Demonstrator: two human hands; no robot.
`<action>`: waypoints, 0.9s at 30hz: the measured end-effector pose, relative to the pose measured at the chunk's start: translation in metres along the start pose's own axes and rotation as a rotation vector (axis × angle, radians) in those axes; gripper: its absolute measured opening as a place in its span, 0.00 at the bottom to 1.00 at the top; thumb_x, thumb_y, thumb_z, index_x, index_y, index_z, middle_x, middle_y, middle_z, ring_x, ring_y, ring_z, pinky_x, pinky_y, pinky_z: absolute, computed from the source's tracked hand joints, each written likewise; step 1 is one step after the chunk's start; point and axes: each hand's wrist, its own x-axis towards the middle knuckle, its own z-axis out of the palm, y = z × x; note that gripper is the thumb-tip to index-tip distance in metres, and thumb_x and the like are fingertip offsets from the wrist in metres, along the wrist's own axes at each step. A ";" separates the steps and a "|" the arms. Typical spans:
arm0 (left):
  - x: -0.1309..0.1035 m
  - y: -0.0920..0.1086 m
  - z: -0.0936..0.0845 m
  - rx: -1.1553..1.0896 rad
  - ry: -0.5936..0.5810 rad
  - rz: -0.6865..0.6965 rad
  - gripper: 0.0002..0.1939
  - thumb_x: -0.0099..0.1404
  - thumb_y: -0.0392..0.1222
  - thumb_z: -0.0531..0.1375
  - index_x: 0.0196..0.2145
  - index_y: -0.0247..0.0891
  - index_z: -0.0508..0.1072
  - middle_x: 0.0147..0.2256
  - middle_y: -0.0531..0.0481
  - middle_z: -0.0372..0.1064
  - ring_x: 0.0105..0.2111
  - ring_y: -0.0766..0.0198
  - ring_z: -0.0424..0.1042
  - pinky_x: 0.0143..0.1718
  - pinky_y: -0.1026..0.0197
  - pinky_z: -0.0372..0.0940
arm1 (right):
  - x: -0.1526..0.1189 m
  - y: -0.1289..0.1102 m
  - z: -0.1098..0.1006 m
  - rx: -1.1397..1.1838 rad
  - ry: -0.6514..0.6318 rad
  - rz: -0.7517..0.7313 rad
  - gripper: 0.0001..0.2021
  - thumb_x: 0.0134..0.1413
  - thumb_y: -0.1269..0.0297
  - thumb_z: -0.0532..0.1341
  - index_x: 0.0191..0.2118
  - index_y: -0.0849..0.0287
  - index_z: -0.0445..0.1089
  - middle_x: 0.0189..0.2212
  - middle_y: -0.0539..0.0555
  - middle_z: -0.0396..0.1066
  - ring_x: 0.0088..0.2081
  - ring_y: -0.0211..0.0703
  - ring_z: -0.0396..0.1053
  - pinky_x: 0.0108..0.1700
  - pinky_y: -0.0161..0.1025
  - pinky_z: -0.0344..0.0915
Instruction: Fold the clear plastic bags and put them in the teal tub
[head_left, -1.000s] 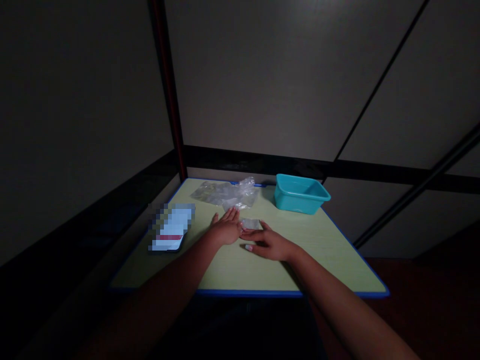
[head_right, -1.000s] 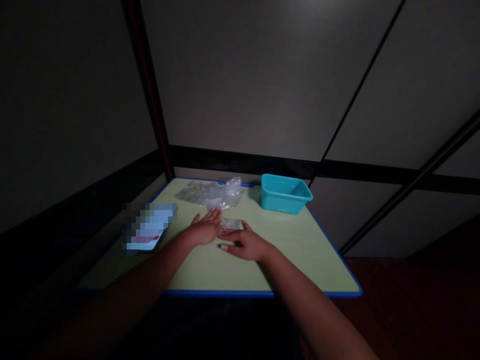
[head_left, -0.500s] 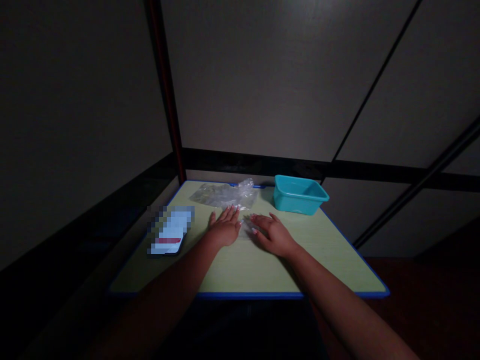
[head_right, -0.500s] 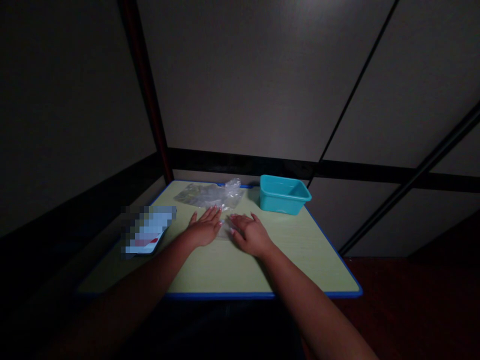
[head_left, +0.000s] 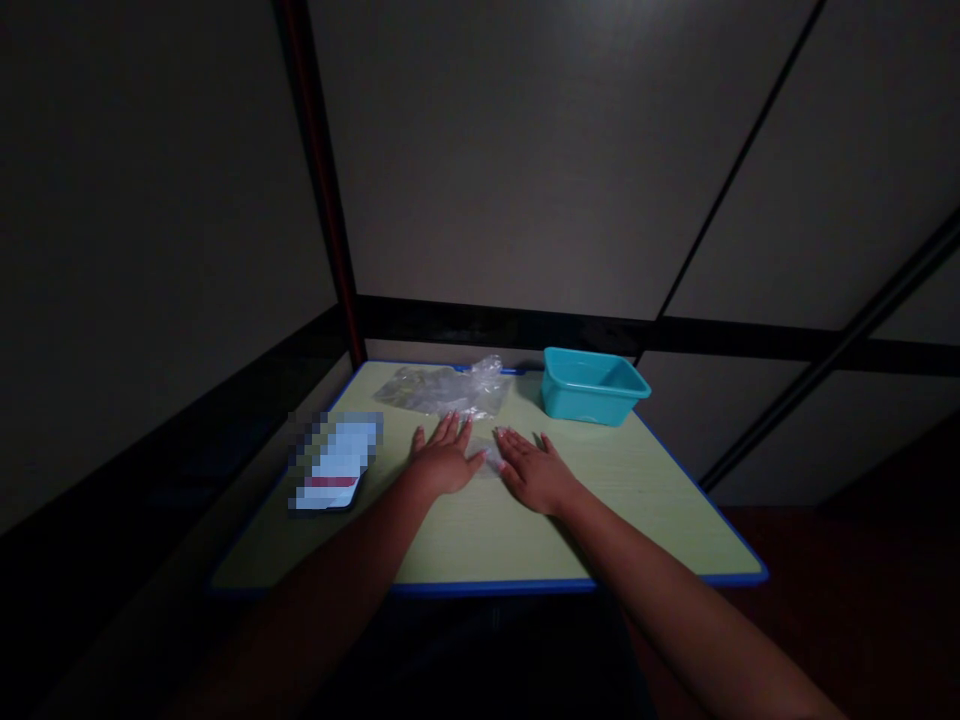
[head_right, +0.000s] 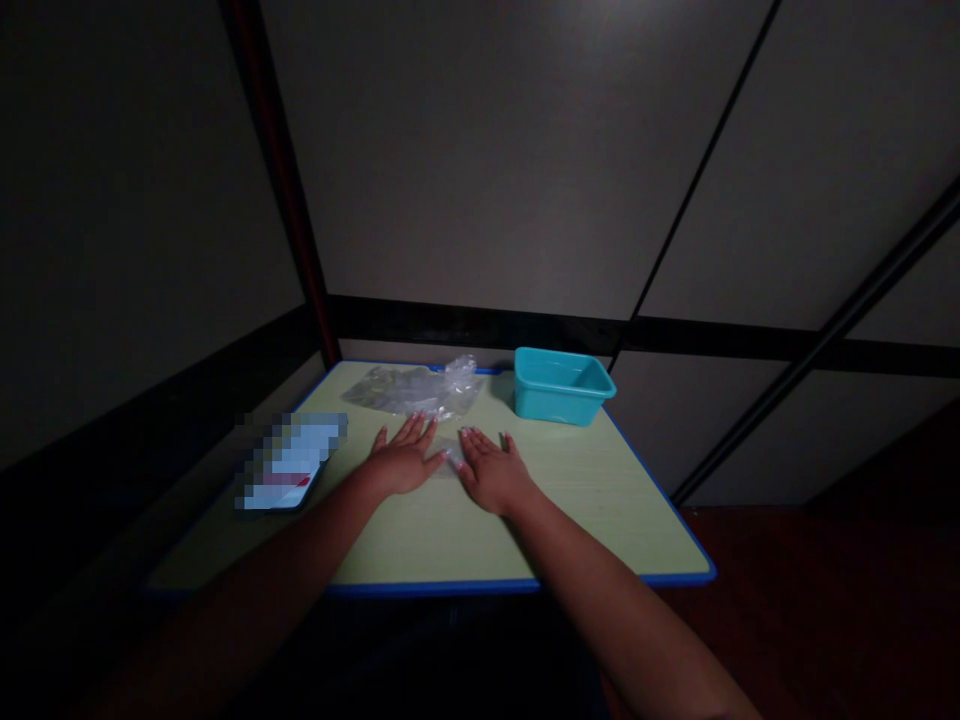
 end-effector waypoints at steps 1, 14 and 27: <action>0.000 0.000 0.000 0.007 -0.001 -0.002 0.39 0.63 0.63 0.36 0.65 0.38 0.35 0.65 0.46 0.24 0.64 0.55 0.27 0.58 0.36 0.32 | 0.000 0.000 0.000 -0.005 -0.003 0.024 0.27 0.62 0.56 0.40 0.65 0.58 0.43 0.64 0.59 0.44 0.64 0.47 0.41 0.60 0.61 0.35; 0.000 0.001 0.001 0.050 0.026 -0.046 0.51 0.54 0.74 0.40 0.65 0.37 0.36 0.65 0.44 0.25 0.64 0.48 0.25 0.57 0.33 0.30 | -0.003 0.002 -0.004 -0.077 -0.109 0.178 0.31 0.61 0.52 0.38 0.66 0.59 0.35 0.66 0.53 0.30 0.65 0.47 0.29 0.59 0.61 0.37; -0.014 0.032 -0.004 0.061 0.457 0.416 0.37 0.66 0.59 0.43 0.65 0.36 0.37 0.65 0.45 0.27 0.64 0.55 0.27 0.59 0.40 0.23 | -0.001 0.007 0.001 -0.078 -0.098 0.185 0.30 0.60 0.56 0.42 0.66 0.58 0.36 0.66 0.55 0.29 0.65 0.49 0.27 0.59 0.62 0.35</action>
